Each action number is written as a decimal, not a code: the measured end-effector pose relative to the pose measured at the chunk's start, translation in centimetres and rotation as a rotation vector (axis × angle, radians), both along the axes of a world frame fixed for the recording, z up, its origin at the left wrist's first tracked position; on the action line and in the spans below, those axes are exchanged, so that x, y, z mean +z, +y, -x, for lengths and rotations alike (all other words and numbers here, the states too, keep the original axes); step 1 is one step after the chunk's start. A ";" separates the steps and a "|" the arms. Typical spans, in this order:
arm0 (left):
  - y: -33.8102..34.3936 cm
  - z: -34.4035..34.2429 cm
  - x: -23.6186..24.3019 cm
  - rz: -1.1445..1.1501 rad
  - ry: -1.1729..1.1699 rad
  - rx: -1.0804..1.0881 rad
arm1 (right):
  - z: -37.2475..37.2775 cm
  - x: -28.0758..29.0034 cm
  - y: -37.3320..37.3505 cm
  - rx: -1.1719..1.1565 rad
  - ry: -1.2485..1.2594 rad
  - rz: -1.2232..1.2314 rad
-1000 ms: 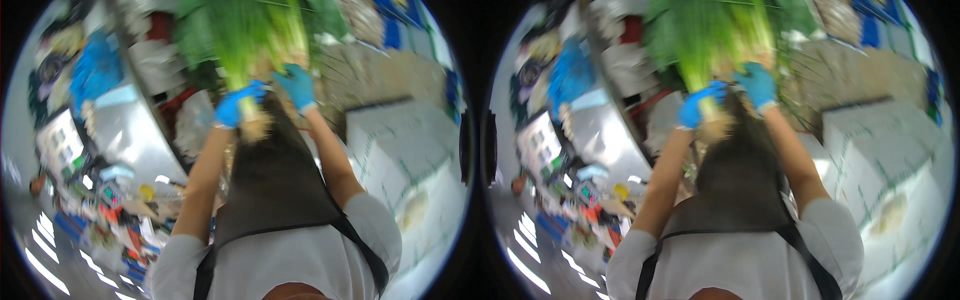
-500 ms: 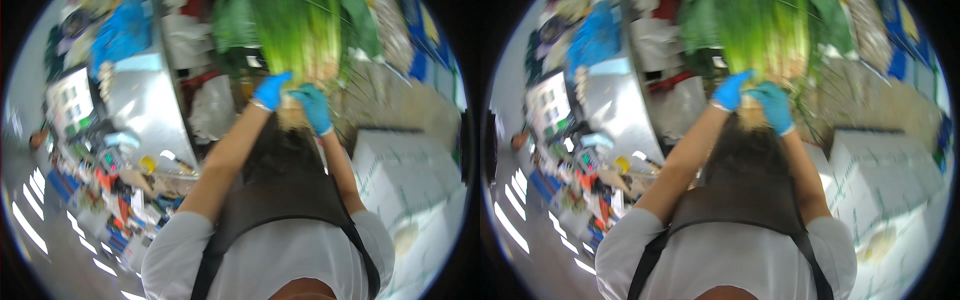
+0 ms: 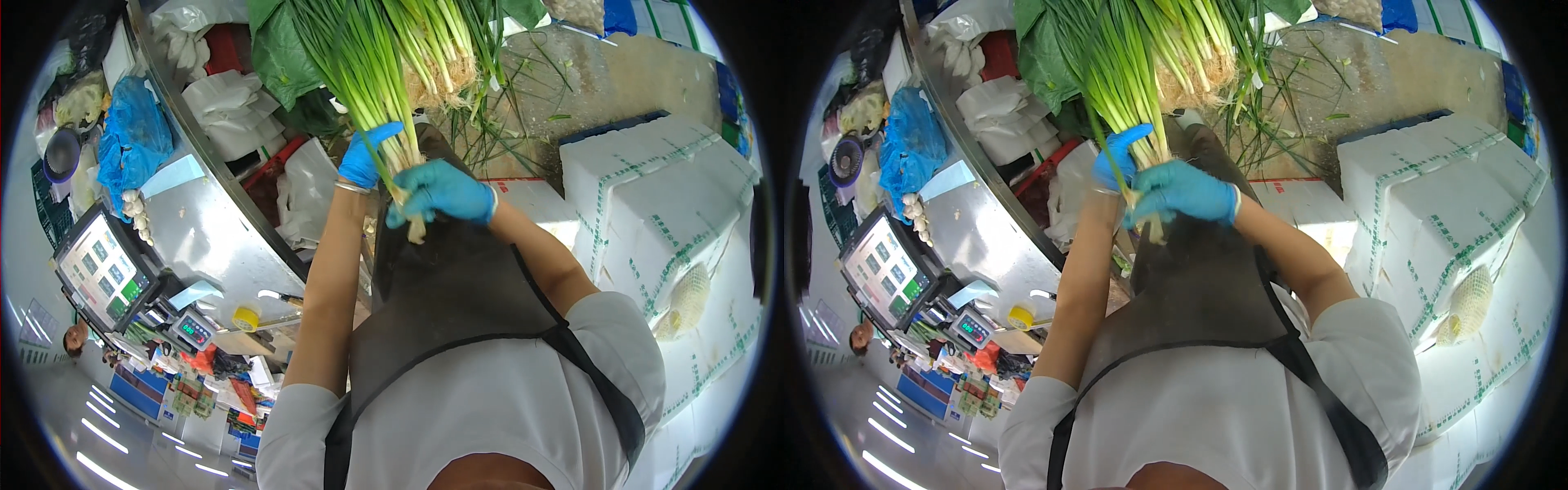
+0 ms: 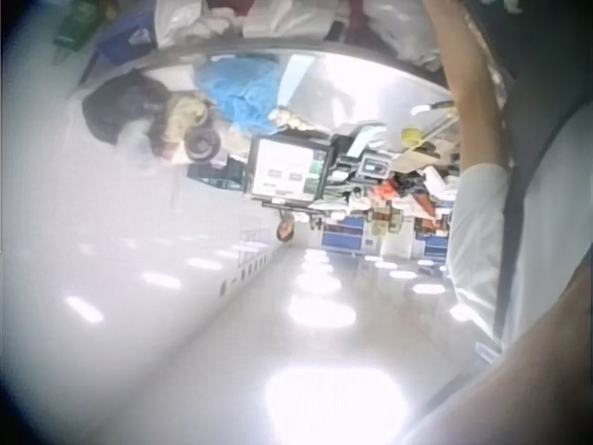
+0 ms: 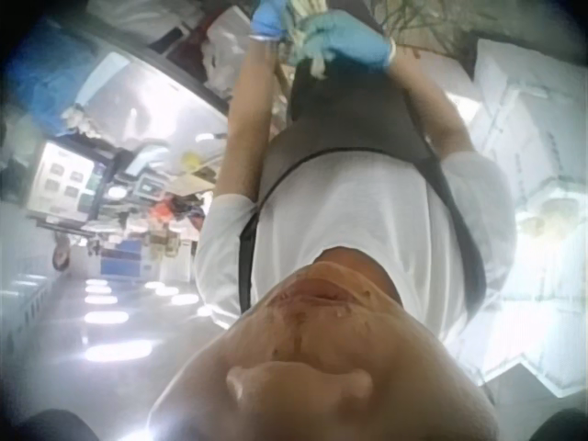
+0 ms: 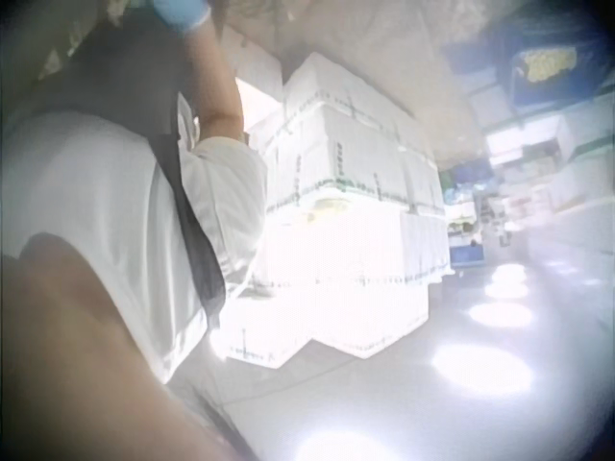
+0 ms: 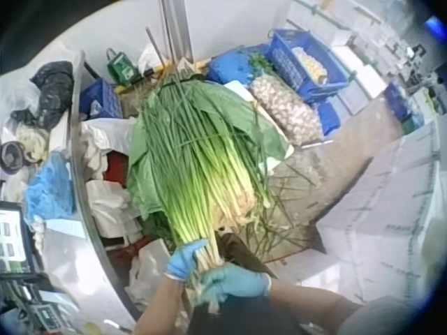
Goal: The person, wearing blue gloves, gathers a bunch of green onions from a larger pile, trims them by hand, weighs the bunch on a scale, and then places the bunch into a plastic bag, which is then sealed and set aside.
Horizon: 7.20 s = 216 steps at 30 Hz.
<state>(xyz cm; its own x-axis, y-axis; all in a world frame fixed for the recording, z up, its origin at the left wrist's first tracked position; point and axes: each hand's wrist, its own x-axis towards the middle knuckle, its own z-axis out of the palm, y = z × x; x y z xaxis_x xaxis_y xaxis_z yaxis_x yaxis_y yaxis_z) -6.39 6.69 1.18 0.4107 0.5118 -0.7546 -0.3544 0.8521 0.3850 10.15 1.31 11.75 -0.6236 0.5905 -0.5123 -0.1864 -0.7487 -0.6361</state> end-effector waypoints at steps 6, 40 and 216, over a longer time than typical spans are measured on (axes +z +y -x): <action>-1.3 3.6 -2.8 0.022 0.024 0.024 | -6.7 -2.8 1.3 -1.160 0.442 0.138; -6.4 2.0 0.9 0.045 0.002 0.111 | 1.0 -7.0 -0.9 -0.626 0.513 0.376; -24.2 33.4 3.1 -0.058 1.242 0.393 | 69.7 7.6 17.3 0.896 -0.045 -1.464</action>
<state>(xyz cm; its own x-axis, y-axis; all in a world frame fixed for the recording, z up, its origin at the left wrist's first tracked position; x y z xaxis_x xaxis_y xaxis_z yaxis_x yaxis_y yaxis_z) -39.77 -17.46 4.30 -0.7248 0.4817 -0.4925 0.0427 0.7450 0.6657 -59.58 18.66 19.33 -0.9964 0.0484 0.0697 -0.0304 0.5637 -0.8254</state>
